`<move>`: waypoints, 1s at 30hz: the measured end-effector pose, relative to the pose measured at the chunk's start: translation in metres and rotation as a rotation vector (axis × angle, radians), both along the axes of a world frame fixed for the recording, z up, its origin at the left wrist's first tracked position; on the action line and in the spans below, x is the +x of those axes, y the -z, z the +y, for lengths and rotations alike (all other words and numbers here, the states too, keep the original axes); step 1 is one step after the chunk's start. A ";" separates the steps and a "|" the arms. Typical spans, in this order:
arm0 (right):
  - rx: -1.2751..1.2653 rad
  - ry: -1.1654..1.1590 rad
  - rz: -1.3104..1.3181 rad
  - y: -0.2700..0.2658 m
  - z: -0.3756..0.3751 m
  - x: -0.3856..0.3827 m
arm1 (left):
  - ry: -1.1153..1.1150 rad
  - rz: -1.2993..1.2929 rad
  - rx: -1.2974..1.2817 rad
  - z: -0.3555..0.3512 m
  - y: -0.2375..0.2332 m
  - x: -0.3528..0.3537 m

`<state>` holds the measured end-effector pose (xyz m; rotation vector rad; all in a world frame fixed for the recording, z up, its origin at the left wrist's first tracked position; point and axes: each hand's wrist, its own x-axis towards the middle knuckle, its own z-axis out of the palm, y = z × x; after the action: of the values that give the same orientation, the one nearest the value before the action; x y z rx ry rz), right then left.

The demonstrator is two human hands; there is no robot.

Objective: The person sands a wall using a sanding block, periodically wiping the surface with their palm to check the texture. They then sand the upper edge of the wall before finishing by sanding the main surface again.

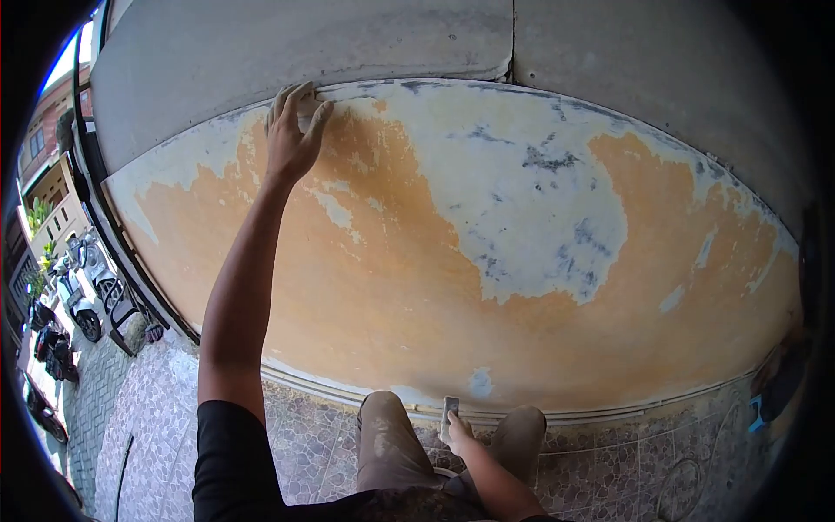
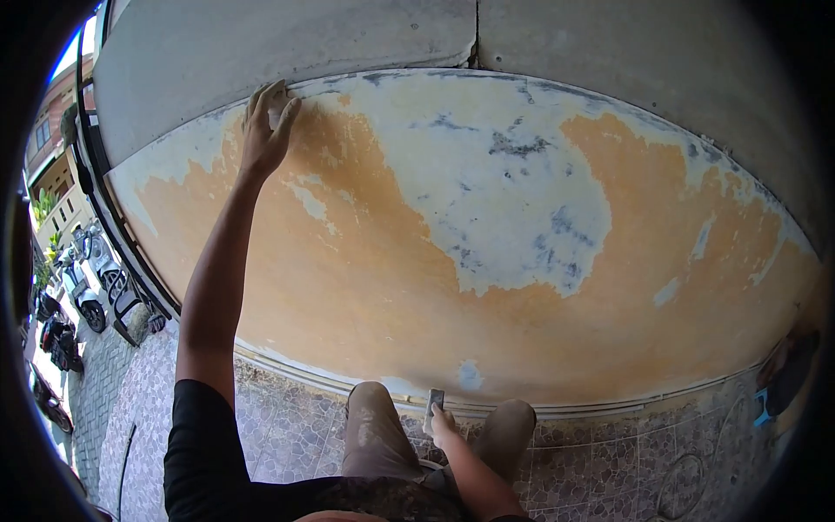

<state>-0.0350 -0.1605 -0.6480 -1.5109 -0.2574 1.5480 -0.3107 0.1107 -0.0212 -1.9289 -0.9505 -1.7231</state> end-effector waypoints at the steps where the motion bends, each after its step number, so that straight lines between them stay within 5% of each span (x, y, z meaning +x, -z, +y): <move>1: -0.100 -0.096 -0.301 -0.006 -0.018 -0.012 | -0.027 0.047 0.022 0.001 -0.001 -0.005; 2: -0.198 -0.190 -0.601 -0.012 -0.034 -0.026 | -0.055 0.094 0.047 0.004 -0.003 -0.007; 4: -0.317 -0.524 -1.071 0.102 -0.052 -0.044 | -0.027 0.063 0.142 0.013 -0.004 -0.001; 8: -0.301 -1.054 -0.604 0.006 -0.042 -0.022 | -0.042 -0.077 0.230 0.019 -0.007 0.016; 20: -0.116 -0.925 -0.750 -0.056 0.164 0.007 | -0.040 -0.232 0.199 0.020 -0.017 0.028; 30: -0.049 -0.912 -0.581 0.051 0.062 -0.111 | -0.052 -0.222 0.326 0.034 -0.011 0.027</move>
<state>-0.1456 -0.0987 -0.6990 -1.9932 -1.4053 1.7144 -0.2836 0.1451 -0.0099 -1.5201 -0.7283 -1.9518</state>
